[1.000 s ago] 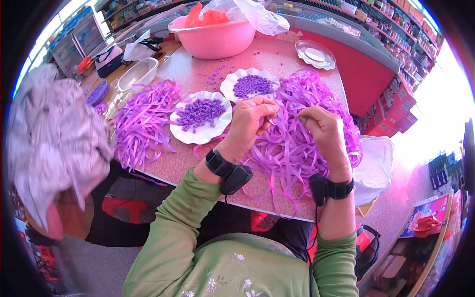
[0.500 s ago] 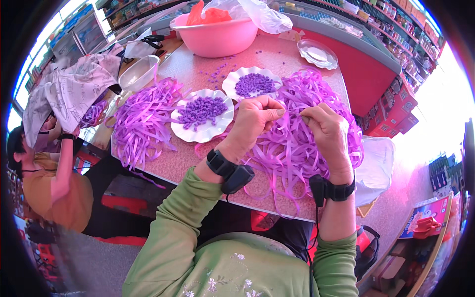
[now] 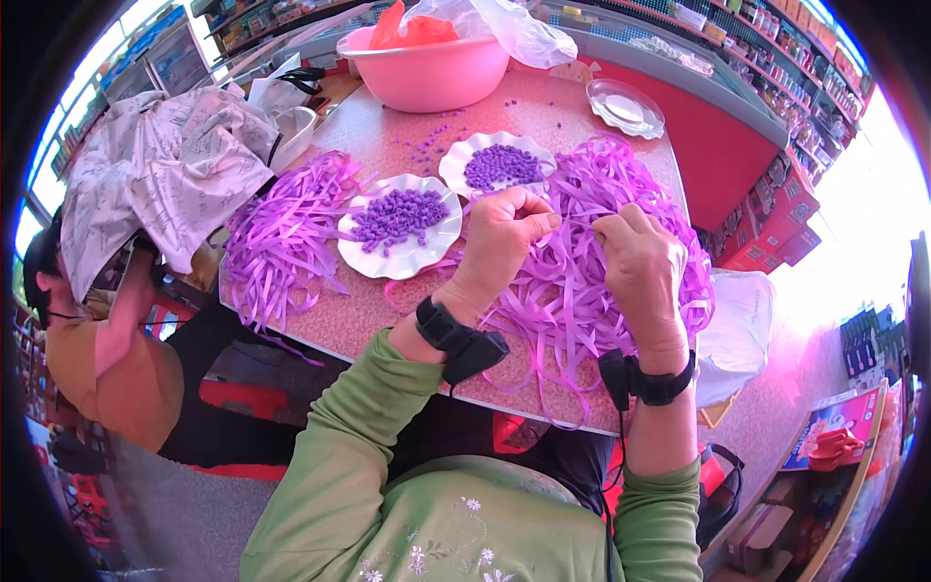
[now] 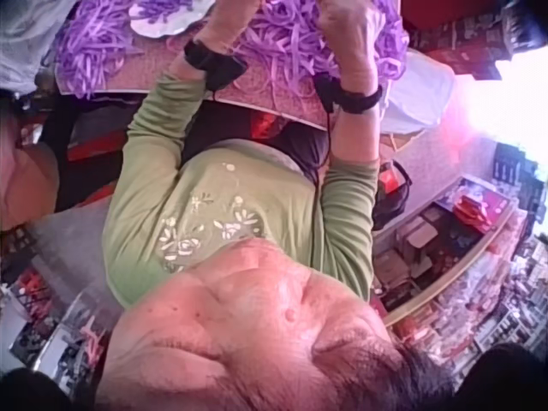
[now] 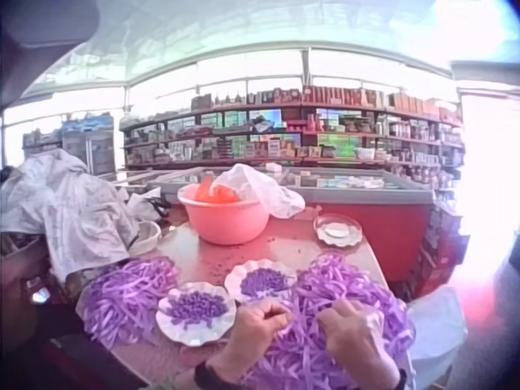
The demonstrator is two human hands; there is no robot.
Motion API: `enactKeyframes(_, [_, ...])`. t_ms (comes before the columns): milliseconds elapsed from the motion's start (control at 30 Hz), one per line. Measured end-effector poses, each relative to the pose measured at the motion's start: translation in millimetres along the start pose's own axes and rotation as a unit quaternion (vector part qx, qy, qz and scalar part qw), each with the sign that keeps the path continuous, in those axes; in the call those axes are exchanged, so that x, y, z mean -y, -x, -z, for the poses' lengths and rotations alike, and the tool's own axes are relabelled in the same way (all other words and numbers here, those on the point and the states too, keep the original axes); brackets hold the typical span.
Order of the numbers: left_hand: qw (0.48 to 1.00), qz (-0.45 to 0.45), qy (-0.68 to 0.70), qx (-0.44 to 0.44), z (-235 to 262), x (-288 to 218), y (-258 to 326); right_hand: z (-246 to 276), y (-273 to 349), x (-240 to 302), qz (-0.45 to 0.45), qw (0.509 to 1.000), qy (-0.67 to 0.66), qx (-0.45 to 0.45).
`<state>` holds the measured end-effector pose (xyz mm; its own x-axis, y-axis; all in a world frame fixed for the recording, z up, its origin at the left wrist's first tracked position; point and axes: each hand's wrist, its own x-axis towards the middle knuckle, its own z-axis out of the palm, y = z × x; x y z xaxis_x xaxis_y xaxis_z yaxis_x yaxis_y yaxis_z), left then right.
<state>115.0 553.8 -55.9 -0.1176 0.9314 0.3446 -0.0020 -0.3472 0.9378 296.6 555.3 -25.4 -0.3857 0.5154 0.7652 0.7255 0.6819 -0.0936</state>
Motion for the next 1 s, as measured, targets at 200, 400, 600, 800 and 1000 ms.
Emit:
enactKeyframes(200, [0.999, -0.025, 0.033, 0.008, -6, 6, 4, -9, 2, 7, -0.074, 0.997, -0.004, -0.019])
enactKeyframes(400, [0.980, 0.112, 0.160, 0.043, -6, -5, 3, -20, 1, -19, -0.265, 0.905, -0.332, -0.024])
enactKeyframes(600, [0.884, 0.089, 0.452, 0.083, 10, -25, -13, -26, 3, -5, -0.380, 0.624, -0.680, 0.058])
enactKeyframes(800, [0.930, 0.022, 0.359, 0.071, 45, -90, -57, -22, 2, 5, -0.333, 0.530, -0.760, 0.175])
enactKeyframes(1000, [0.977, -0.187, -0.048, -0.094, 160, -147, -108, -42, 4, -63, -0.451, 0.556, -0.698, -0.007])
